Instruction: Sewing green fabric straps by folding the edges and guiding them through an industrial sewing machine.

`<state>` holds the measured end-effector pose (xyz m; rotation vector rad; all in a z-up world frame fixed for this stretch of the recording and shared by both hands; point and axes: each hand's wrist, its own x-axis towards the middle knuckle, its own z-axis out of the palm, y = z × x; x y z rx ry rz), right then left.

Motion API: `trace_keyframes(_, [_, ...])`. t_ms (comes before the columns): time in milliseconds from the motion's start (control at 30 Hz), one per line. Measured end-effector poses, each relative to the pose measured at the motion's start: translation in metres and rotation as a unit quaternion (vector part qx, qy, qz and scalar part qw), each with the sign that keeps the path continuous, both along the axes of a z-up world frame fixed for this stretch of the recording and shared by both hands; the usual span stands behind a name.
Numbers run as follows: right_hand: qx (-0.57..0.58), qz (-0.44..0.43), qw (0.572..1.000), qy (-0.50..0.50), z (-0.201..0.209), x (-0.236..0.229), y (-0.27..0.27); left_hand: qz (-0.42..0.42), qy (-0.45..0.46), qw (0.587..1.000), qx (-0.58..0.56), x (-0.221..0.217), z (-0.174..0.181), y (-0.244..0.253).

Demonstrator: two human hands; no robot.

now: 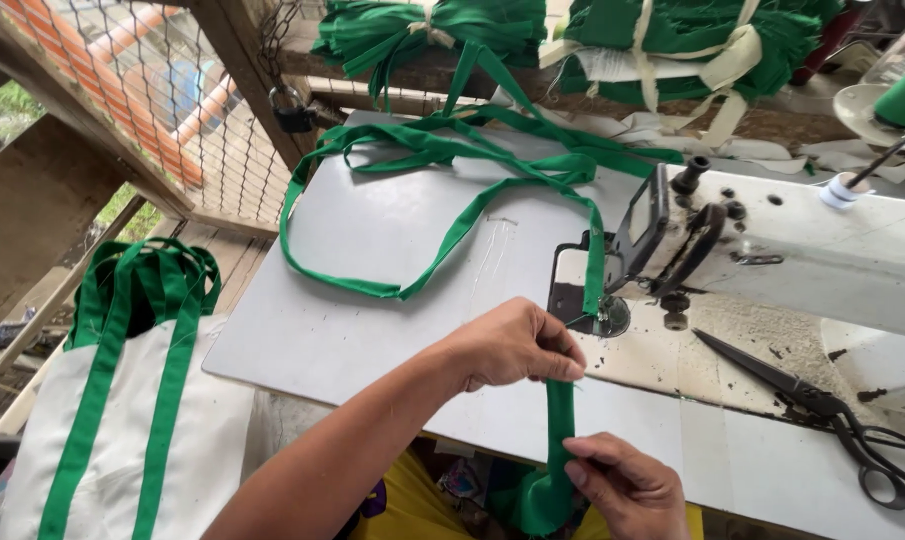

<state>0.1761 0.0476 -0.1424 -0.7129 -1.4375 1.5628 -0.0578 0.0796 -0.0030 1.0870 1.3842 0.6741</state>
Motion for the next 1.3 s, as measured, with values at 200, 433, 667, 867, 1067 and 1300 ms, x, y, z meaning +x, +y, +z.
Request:
trace_keyframes(200, [0.151,0.072,0.986,0.012,0.010,0.008,0.016,-0.043,0.041,0.997,-0.046,0.007,0.003,0.013])
trace_keyframes(433, [0.507,-0.041,0.847,-0.153,0.065,0.009,0.014,-0.084,-0.021,0.995,-0.048,0.024,-0.012,0.039])
trace_keyframes(667, [0.483,-0.211,0.833,-0.167,0.020,0.002,0.021,-0.042,0.015,0.996,-0.071,0.040,-0.021,0.055])
trace_keyframes(867, [0.504,0.008,0.820,-0.270,-0.010,0.003,0.075,-0.036,0.358,0.911,0.202,0.036,-0.112,0.077])
trace_keyframes(1067, [0.486,0.028,0.815,-0.313,-0.008,-0.006,0.081,-0.030,0.374,0.789,0.487,0.017,-0.146,0.074])
trace_keyframes(1300, [0.483,0.019,0.824,-0.296,0.003,-0.008,0.082,-0.066,0.451,0.716,0.529,0.017,-0.122,0.054])
